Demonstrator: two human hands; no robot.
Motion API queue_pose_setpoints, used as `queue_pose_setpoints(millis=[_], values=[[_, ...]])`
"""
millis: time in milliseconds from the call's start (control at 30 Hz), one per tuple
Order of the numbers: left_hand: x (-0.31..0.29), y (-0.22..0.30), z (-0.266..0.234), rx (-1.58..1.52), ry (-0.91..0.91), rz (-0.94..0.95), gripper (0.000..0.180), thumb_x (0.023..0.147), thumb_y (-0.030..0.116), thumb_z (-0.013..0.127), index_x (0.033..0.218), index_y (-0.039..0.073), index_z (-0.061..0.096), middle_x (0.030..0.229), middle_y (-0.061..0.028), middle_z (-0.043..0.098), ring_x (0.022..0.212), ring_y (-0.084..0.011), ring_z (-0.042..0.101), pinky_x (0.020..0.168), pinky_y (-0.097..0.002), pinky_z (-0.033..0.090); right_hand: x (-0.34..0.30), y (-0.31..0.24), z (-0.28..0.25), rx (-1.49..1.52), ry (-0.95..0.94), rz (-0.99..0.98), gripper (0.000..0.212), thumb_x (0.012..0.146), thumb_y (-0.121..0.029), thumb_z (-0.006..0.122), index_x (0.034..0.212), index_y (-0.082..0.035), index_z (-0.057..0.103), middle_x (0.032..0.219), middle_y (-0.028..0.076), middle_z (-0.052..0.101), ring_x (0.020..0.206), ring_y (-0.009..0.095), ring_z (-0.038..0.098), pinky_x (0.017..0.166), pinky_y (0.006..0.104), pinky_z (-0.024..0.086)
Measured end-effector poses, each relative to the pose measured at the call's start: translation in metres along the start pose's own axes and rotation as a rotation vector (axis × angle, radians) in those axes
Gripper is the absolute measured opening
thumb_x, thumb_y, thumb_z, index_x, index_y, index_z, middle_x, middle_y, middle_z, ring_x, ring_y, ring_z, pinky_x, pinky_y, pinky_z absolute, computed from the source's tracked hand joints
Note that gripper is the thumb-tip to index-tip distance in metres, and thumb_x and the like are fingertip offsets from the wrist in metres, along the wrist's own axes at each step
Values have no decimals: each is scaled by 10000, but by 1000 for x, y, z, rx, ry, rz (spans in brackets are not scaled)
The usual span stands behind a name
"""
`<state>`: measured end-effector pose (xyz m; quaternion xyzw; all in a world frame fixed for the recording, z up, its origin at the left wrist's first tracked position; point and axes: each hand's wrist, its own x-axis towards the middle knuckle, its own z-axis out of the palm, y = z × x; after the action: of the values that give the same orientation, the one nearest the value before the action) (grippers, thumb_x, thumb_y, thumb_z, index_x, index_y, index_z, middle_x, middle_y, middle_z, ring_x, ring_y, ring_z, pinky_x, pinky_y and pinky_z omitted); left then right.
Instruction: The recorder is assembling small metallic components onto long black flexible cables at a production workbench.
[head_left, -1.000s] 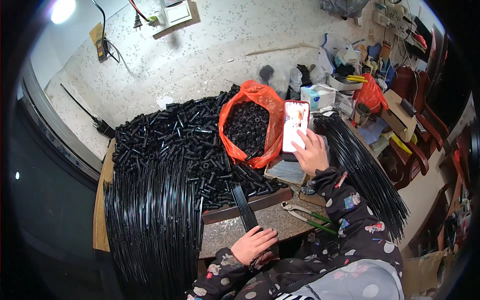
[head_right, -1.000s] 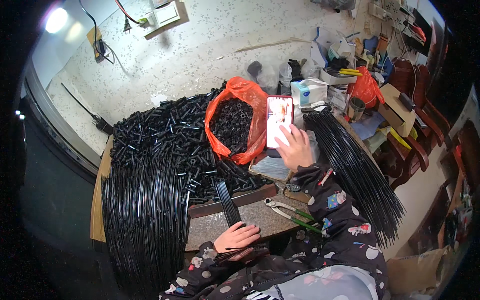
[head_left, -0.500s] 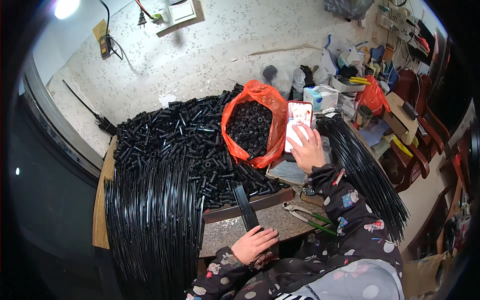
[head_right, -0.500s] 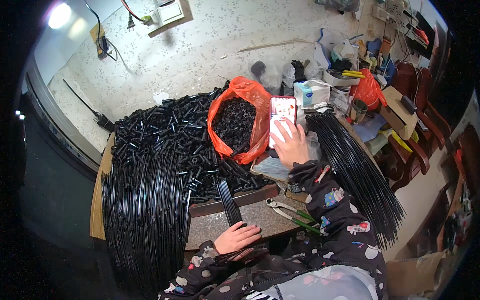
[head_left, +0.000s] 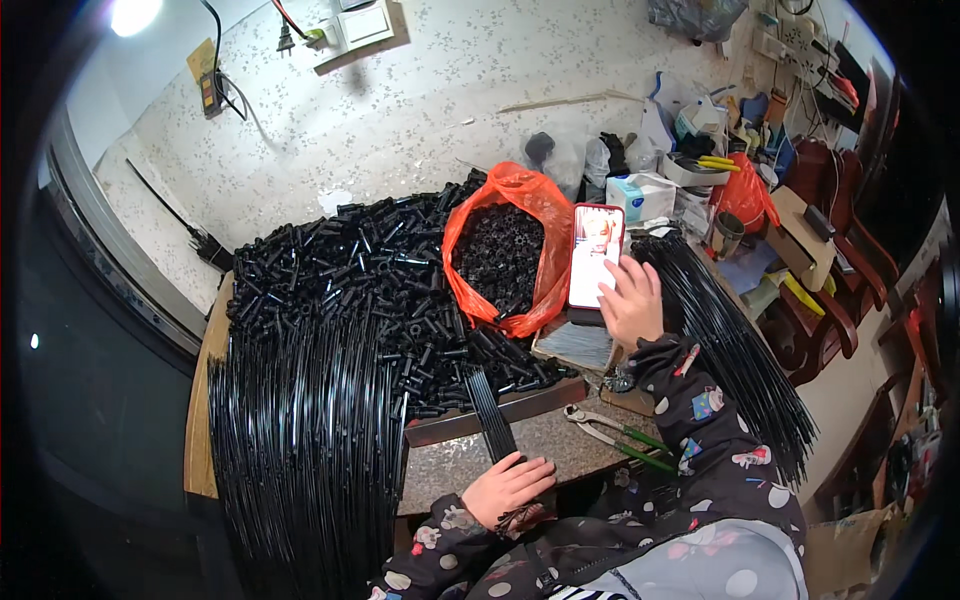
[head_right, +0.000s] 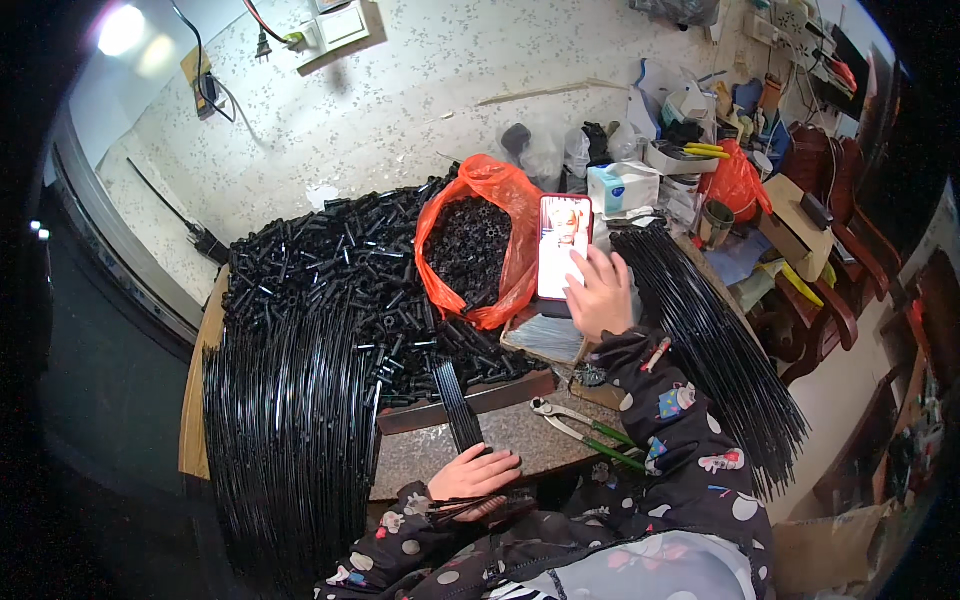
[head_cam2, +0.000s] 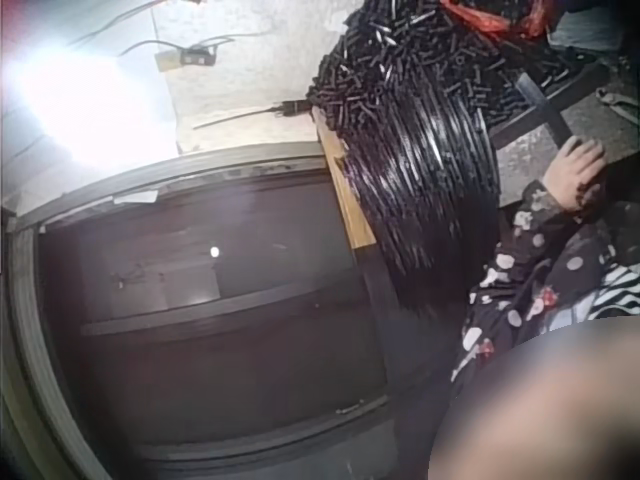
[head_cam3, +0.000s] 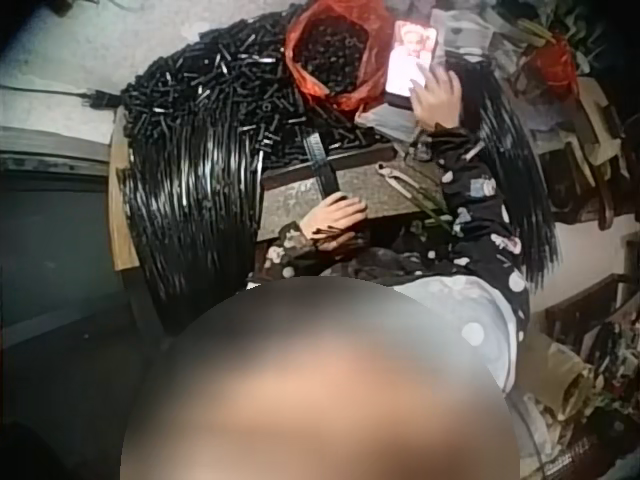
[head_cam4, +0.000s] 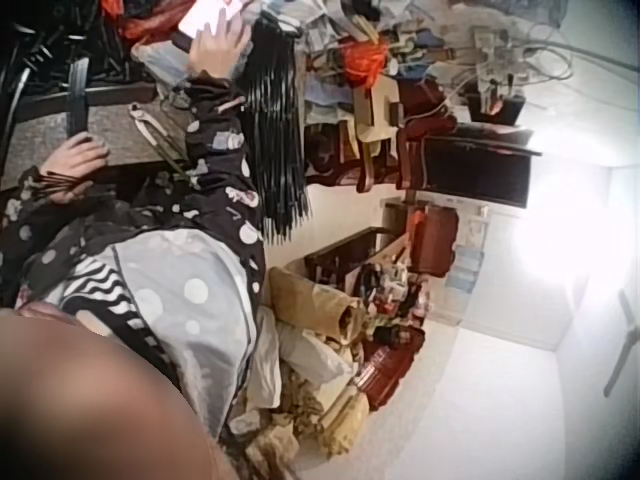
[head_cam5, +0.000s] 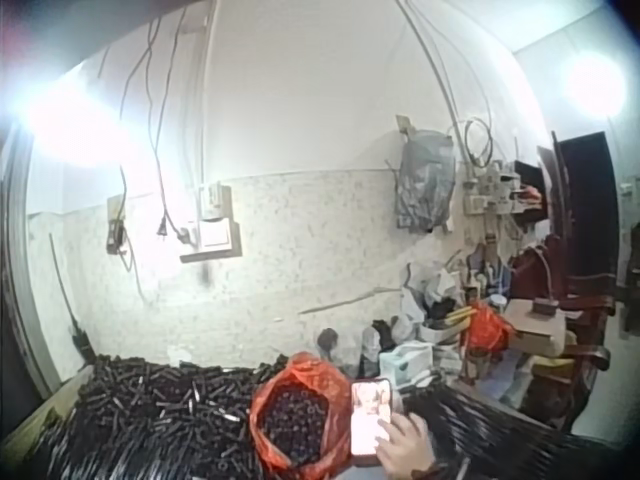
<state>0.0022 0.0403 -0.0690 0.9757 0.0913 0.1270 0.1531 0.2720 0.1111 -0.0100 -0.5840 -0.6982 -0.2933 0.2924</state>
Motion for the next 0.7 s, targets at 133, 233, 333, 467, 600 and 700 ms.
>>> queue_pose_setpoints(millis=[133, 233, 333, 467, 600, 700], values=[[0, 0, -1, 9, -5, -5, 376, 690, 177, 424, 1040, 42, 394, 1110, -75, 377, 1040, -184, 341, 861, -353, 244, -2, 4, -6, -66, 80, 24, 149, 636, -156, 520, 757, -73, 546, 1043, 51, 422, 992, 231, 339, 830, 376, 232], [-1, -5, 2, -6, -13, 26, 402, 683, 206, 432, 1049, 46, 391, 1113, -90, 373, 1038, -211, 343, 861, -383, 229, -4, 5, -6, -73, 69, 31, 148, 636, -156, 520, 755, -72, 547, 1051, 51, 416, 995, 229, 336, 830, 378, 235], [0, -3, 0, -13, -15, 16, 398, 685, 208, 434, 1046, 45, 395, 1112, -91, 373, 1041, -211, 339, 858, -385, 231, -4, 3, -5, -59, 68, 19, 150, 629, -148, 525, 753, -66, 546, 1045, 54, 420, 992, 230, 339, 825, 377, 243], [-2, -3, 2, -5, -25, 19, 389, 692, 210, 433, 1045, 48, 398, 1114, -90, 370, 1043, -209, 336, 857, -387, 232, -4, 1, -5, 11, 70, -4, 158, 614, -131, 534, 749, -49, 543, 1028, 67, 432, 978, 235, 351, 815, 375, 257], [-2, -2, 2, -6, -9, 11, 376, 700, 210, 432, 1041, 53, 402, 1118, -88, 366, 1045, -206, 332, 856, -383, 234, -5, -2, -3, 33, 53, 3, 162, 608, -127, 538, 747, -44, 542, 1024, 72, 435, 972, 240, 355, 811, 373, 259], [-2, -3, 2, 0, -8, 15, 373, 701, 209, 431, 1039, 54, 402, 1116, -87, 367, 1044, -206, 333, 856, -381, 236, -5, -3, 1, 63, 38, -17, 162, 603, -122, 541, 749, -51, 545, 1026, 70, 434, 974, 242, 353, 811, 371, 258]])
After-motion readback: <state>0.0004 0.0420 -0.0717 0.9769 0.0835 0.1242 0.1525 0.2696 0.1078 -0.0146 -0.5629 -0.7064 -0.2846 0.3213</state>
